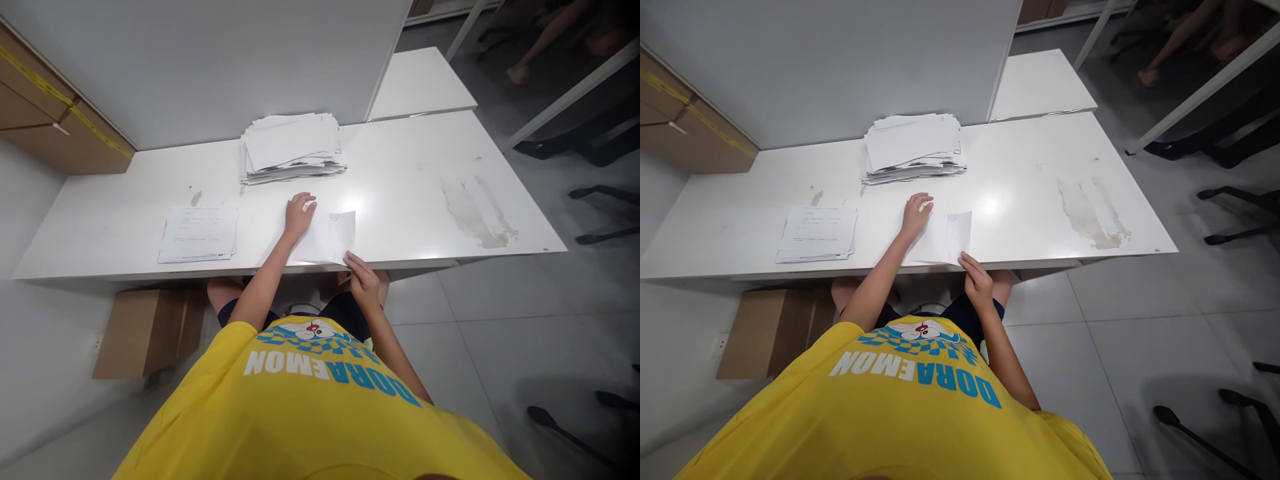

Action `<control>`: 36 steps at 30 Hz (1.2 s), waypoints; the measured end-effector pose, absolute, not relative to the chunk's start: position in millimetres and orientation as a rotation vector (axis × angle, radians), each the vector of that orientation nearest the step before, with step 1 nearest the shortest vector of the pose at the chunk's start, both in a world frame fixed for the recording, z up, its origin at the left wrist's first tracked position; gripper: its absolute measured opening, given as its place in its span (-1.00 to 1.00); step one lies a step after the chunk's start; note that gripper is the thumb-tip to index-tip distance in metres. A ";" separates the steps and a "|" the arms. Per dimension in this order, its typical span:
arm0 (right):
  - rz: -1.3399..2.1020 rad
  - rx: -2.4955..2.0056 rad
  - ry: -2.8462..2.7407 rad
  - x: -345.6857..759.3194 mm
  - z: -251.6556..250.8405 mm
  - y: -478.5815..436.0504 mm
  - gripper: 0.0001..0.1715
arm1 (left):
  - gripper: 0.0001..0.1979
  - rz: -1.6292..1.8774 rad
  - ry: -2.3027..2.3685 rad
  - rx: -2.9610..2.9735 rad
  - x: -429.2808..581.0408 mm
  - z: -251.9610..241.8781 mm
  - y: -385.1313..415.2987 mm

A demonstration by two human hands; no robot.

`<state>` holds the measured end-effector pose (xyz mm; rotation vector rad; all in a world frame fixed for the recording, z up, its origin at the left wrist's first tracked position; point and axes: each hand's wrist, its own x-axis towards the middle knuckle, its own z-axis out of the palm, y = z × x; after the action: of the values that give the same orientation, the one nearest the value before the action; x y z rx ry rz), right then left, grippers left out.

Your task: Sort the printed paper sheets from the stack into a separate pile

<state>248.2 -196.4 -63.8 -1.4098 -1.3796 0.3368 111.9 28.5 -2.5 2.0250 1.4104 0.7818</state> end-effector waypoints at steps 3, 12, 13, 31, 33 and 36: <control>0.292 -1.426 -1.427 247.2 -62.4 -196.3 -0.53 | -0.83 0.798 1.409 1.939 113.2 2.7 27.1; -0.059 -1.663 -1.738 254.1 -54.1 -201.8 -0.53 | -0.71 1.057 1.122 2.002 82.6 44.6 10.6; -0.140 -1.690 -1.737 259.4 -52.9 -203.4 -0.51 | -0.71 1.094 1.088 2.027 72.5 44.5 10.2; -0.361 -1.798 -1.610 281.7 101.1 39.1 -0.55 | -0.75 0.944 1.438 1.907 29.6 -4.2 29.3; -0.219 -1.927 -1.858 267.9 98.5 75.3 -0.53 | -0.79 0.925 1.429 1.955 30.8 -3.7 28.4; -0.062 -1.976 -2.035 250.2 85.4 111.8 -0.60 | -0.83 0.903 1.435 2.005 32.8 -4.3 27.6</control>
<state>250.2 111.8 85.4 -1.9760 -2.0347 -0.0621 32.8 27.6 -4.3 2.0048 1.4346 0.9027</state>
